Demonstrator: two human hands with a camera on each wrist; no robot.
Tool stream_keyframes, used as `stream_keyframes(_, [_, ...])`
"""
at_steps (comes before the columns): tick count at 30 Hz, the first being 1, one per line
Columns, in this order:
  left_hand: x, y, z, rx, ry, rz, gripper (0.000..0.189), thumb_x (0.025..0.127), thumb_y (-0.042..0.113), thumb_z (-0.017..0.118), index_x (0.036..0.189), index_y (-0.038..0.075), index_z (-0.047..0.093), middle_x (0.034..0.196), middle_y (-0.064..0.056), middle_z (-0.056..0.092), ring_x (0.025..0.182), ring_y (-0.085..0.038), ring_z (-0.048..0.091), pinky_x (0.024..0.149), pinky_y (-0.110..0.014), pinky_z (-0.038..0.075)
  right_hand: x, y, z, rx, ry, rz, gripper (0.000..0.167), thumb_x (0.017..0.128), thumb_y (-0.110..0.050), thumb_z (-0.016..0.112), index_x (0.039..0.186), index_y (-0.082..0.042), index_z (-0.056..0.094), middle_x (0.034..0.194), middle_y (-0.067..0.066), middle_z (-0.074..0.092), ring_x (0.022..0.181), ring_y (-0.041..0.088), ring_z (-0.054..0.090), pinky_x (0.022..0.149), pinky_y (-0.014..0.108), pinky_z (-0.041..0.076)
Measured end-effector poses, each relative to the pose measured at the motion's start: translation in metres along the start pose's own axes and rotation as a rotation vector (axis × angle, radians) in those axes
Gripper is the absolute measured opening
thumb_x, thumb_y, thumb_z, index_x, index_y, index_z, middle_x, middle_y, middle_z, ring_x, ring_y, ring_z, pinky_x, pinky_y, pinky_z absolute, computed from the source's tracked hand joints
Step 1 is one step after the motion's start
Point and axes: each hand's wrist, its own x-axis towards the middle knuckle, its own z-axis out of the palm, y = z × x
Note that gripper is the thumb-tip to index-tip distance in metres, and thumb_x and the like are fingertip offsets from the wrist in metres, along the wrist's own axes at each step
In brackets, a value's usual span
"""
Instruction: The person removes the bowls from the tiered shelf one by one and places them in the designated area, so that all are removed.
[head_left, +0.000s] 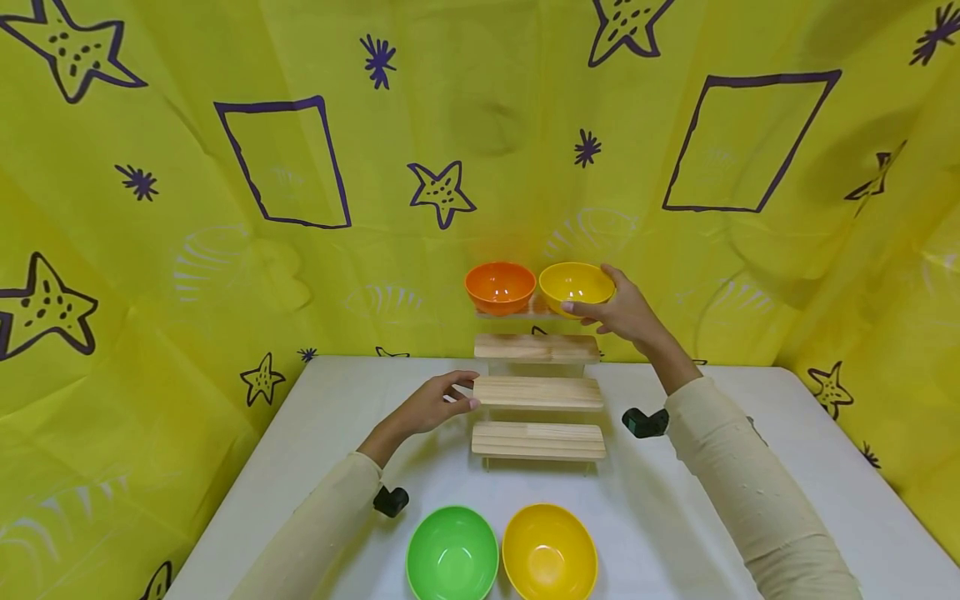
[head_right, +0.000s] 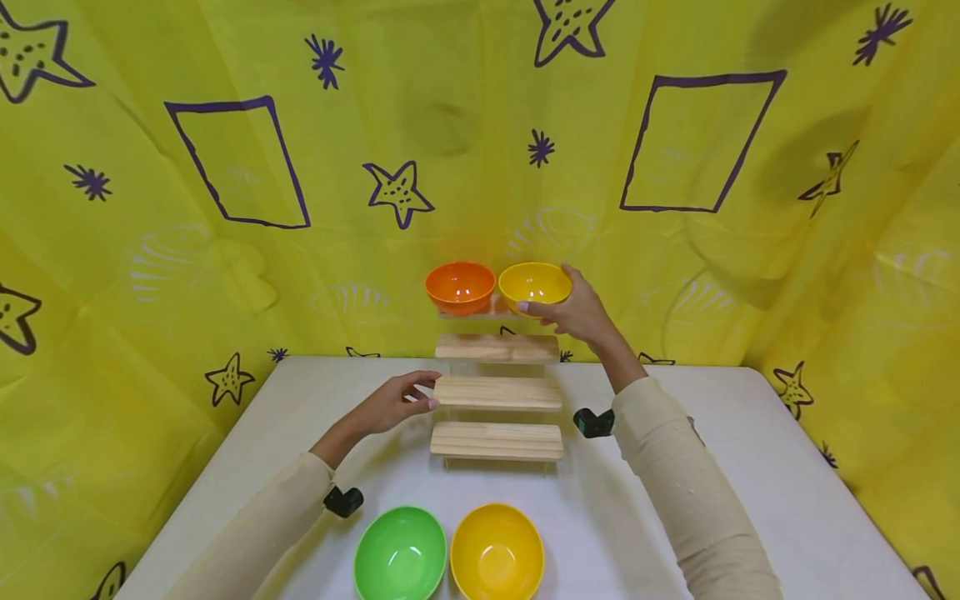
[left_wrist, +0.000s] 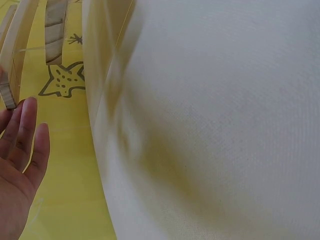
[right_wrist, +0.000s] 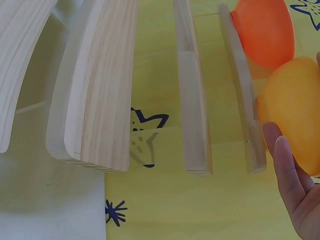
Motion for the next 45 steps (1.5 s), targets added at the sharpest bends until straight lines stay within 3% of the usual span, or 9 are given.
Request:
stream_keyframes(4, [0.001, -0.001, 0.0, 0.005, 0.0, 0.004, 0.056, 0.098, 0.026, 0.068, 0.147, 0.008, 0.049, 0.133, -0.016, 0.061, 0.111, -0.028, 0.065, 0.083, -0.033, 0.055, 0.0, 0.0, 0.0, 0.001, 0.003, -0.002, 0.111, 0.09, -0.046, 0.074, 0.162, -0.006, 0.0, 0.134, 0.029, 0.057, 0.097, 0.034, 0.074, 0.078, 0.038, 0.06])
stream_keyframes(9, [0.0, -0.001, 0.0, 0.003, 0.003, 0.005, 0.056, 0.098, 0.026, 0.068, 0.147, 0.008, 0.05, 0.133, -0.015, 0.062, 0.111, -0.027, 0.066, 0.083, -0.032, 0.055, 0.0, 0.0, 0.0, 0.005, 0.008, -0.01, 0.111, 0.089, -0.045, 0.075, 0.162, -0.006, 0.001, 0.135, 0.029, 0.055, 0.102, 0.041, 0.071, 0.074, 0.032, 0.06])
stream_keyframes(21, [-0.004, 0.007, -0.003, -0.002, -0.005, 0.021, 0.055, 0.099, 0.024, 0.066, 0.146, 0.004, 0.049, 0.133, -0.019, 0.061, 0.111, -0.031, 0.065, 0.084, -0.036, 0.055, -0.001, 0.001, -0.001, 0.026, 0.015, -0.03, 0.11, 0.087, -0.041, 0.077, 0.162, -0.01, 0.004, 0.134, 0.027, 0.055, 0.093, 0.032, 0.074, 0.07, 0.03, 0.058])
stream_keyframes(26, [-0.001, 0.001, -0.002, 0.004, 0.003, 0.008, 0.055, 0.098, 0.026, 0.067, 0.147, 0.008, 0.049, 0.133, -0.016, 0.061, 0.112, -0.029, 0.065, 0.086, -0.036, 0.055, -0.005, 0.001, -0.002, 0.026, 0.017, -0.042, 0.109, 0.087, -0.039, 0.078, 0.163, -0.012, 0.005, 0.144, 0.028, 0.047, 0.09, 0.029, 0.074, 0.069, 0.029, 0.058])
stream_keyframes(30, [0.0, 0.0, -0.001, 0.005, 0.004, 0.002, 0.055, 0.098, 0.026, 0.067, 0.147, 0.008, 0.049, 0.133, -0.015, 0.061, 0.112, -0.028, 0.065, 0.086, -0.036, 0.055, -0.011, 0.001, -0.004, 0.026, 0.019, -0.072, 0.107, 0.087, -0.035, 0.078, 0.163, -0.012, 0.007, 0.154, 0.027, 0.035, 0.086, 0.023, 0.071, 0.068, 0.031, 0.057])
stream_keyframes(37, [-0.001, 0.003, -0.001, 0.006, 0.007, -0.007, 0.055, 0.098, 0.026, 0.068, 0.147, 0.009, 0.05, 0.133, -0.015, 0.061, 0.112, -0.028, 0.065, 0.086, -0.036, 0.055, -0.024, 0.007, -0.008, -0.007, 0.012, -0.111, 0.107, 0.085, -0.033, 0.08, 0.163, -0.015, 0.009, 0.158, 0.024, 0.029, 0.097, 0.035, 0.06, 0.068, 0.029, 0.056])
stream_keyframes(45, [-0.001, 0.002, 0.0, 0.014, 0.006, -0.013, 0.055, 0.098, 0.027, 0.067, 0.147, 0.01, 0.05, 0.133, -0.014, 0.061, 0.112, -0.027, 0.065, 0.086, -0.035, 0.055, -0.051, 0.011, -0.009, -0.008, -0.025, -0.138, 0.106, 0.086, -0.026, 0.081, 0.163, -0.015, 0.01, 0.159, 0.023, 0.025, 0.106, 0.04, 0.061, 0.075, 0.023, 0.056])
